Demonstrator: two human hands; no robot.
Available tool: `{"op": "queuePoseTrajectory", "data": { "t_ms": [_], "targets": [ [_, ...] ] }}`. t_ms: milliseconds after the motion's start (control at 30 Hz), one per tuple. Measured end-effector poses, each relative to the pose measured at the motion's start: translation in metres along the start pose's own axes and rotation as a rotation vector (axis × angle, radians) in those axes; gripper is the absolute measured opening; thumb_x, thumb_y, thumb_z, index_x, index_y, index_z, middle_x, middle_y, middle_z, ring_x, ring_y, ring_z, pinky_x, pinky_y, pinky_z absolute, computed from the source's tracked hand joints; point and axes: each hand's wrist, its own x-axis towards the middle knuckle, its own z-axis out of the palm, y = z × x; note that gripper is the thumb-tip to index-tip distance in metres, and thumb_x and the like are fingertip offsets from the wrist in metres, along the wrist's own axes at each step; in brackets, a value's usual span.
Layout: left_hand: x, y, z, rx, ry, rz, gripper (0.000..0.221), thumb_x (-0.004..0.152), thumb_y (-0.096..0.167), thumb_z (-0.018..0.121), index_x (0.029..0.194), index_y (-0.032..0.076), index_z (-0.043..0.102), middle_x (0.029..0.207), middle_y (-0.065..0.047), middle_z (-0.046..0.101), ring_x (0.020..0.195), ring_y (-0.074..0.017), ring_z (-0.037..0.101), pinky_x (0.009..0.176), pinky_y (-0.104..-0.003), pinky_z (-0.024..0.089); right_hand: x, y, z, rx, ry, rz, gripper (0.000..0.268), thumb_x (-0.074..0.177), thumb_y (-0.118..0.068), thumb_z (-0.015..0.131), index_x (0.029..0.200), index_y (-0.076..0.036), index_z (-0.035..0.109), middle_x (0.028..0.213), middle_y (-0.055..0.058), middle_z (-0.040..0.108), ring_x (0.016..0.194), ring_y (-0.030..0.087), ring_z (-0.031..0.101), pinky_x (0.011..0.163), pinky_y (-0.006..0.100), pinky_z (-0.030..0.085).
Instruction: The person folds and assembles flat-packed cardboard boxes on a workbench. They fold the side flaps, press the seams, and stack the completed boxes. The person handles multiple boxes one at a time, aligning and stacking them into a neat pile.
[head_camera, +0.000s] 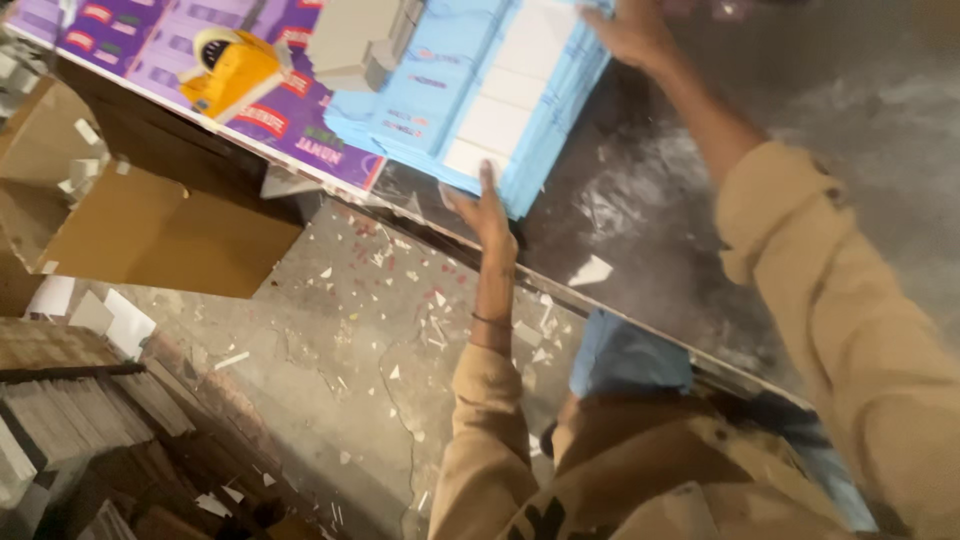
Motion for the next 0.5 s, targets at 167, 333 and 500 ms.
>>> {"op": "queuePoseTrajectory", "data": {
  "t_ms": [167, 333, 500],
  "targets": [
    [0.003, -0.003, -0.015, -0.117, -0.059, -0.199, 0.105, 0.092, 0.016, 0.070, 0.161, 0.004, -0.007, 0.166, -0.018, 0.011, 0.148, -0.0297, 0.031, 0.121, -0.042, 0.032, 0.000, 0.001, 0.023, 0.353, -0.055, -0.038, 0.052, 0.090, -0.019, 0.086, 0.130, 0.005, 0.063, 0.122, 0.019, 0.070, 0.104, 0.026, 0.072, 0.085, 0.038, 0.058],
    [0.006, -0.004, -0.030, -0.200, -0.147, -0.254, 0.103, 0.092, 0.014, 0.069, 0.163, 0.013, -0.006, 0.167, -0.012, 0.020, 0.149, -0.0279, 0.033, 0.122, -0.043, 0.028, -0.026, -0.009, 0.005, 0.422, -0.135, 0.141, 0.050, 0.091, -0.023, 0.083, 0.128, 0.005, 0.065, 0.115, 0.014, 0.074, 0.100, 0.021, 0.073, 0.087, 0.033, 0.057],
    [0.001, -0.006, -0.041, -0.282, -0.165, -0.198, 0.079, 0.093, 0.006, 0.067, 0.161, 0.009, 0.026, 0.155, -0.013, 0.047, 0.139, -0.0256, 0.046, 0.118, -0.041, 0.034, -0.041, -0.022, 0.000, 0.252, -0.106, 0.205, 0.052, 0.088, -0.032, 0.088, 0.116, 0.007, 0.067, 0.103, 0.016, 0.072, 0.093, 0.021, 0.070, 0.079, 0.034, 0.055]
  ]
}}
